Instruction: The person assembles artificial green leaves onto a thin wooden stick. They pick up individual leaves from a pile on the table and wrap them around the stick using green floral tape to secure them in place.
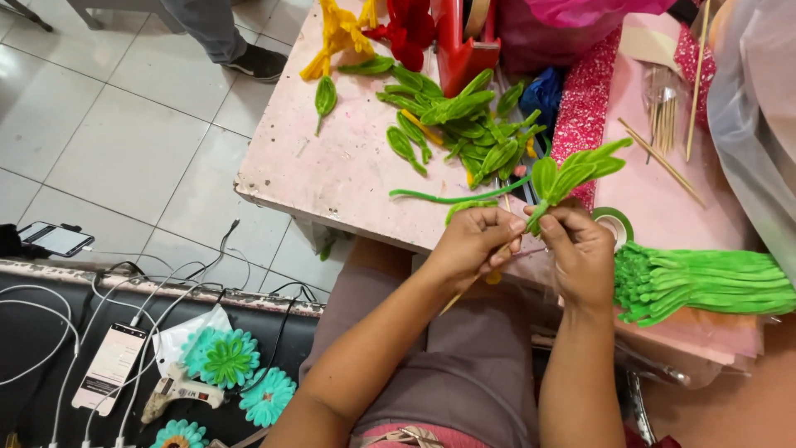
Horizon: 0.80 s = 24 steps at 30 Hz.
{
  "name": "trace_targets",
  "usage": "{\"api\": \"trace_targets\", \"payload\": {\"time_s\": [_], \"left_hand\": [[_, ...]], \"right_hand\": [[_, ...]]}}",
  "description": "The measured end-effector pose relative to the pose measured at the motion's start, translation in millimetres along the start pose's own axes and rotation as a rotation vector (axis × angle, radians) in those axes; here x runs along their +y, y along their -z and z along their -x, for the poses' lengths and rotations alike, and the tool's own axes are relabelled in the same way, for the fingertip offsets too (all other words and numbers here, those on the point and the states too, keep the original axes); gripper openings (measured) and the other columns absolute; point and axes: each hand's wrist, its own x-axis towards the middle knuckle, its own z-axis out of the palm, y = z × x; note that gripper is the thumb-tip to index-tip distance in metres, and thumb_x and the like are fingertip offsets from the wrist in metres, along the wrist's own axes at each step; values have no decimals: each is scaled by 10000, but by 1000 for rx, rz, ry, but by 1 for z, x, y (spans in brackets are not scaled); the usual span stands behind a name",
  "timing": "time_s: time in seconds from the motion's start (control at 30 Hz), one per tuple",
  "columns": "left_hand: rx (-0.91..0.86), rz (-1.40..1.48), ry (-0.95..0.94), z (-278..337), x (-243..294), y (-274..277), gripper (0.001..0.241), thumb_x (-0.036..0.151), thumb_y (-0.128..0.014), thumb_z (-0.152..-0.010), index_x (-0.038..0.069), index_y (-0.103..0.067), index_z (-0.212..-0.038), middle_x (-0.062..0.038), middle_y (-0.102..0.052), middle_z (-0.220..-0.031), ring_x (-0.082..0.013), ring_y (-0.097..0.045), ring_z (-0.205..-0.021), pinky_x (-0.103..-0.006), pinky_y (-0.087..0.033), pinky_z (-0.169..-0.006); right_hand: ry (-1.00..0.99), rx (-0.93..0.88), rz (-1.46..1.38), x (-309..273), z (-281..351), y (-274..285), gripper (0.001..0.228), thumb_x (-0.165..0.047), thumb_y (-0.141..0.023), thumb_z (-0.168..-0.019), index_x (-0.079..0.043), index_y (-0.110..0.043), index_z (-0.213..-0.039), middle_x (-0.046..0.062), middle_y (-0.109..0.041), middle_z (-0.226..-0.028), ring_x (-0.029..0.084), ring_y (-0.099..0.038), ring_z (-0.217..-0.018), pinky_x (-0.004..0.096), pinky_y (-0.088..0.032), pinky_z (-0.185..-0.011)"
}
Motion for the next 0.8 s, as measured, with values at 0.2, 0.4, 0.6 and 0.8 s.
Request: {"api": "trace_targets", "payload": {"time_s": [0.2, 0.4, 0.6, 0.8], "left_hand": [[191, -428, -97, -17, -14, 10, 187, 157, -754, -917, -12, -736, -995, -174, -677, -812, -176, -604, -450, -315, -496, -259], [206, -333, -190, -3, -13, -2, 110, 100, -765, -897, -2, -733, -919, -156, -706, -704, -103, -577, -432, -224, -428, -294], [31, -190, -78, 1, -3, -18, 168, 93, -697, -943, -71, -659, -932, -183, -667, -667, -100, -536, -370, -210, -363, -251], [77, -1092, -577, -6, 4, -26, 433, 287, -813, -839, 110, -703, -1217, -151, -689, -1023, -358, -712, -888, -474, -578, -797]], "right_hand": [[-20, 45, 49, 32, 1, 8, 102, -70, -739, -1026, -1, -730, -951, 16, -533, -793, 63, -472, -799, 239, -462, -770], [-21, 82, 13, 46, 4, 17, 130, -79, -767, -1021, 32, -725, -967, 9, -489, -743, 39, -422, -702, 215, -438, -662], [-51, 162, -224, 46, 3, 18, 146, -42, -776, -973, 92, -728, -1003, 26, -482, -683, 32, -419, -591, 193, -434, -582], [-35, 304, -76, 43, 0, 27, 244, -59, -848, -974, 50, -695, -818, 34, -499, -578, 35, -422, -562, 231, -392, -529]]}}
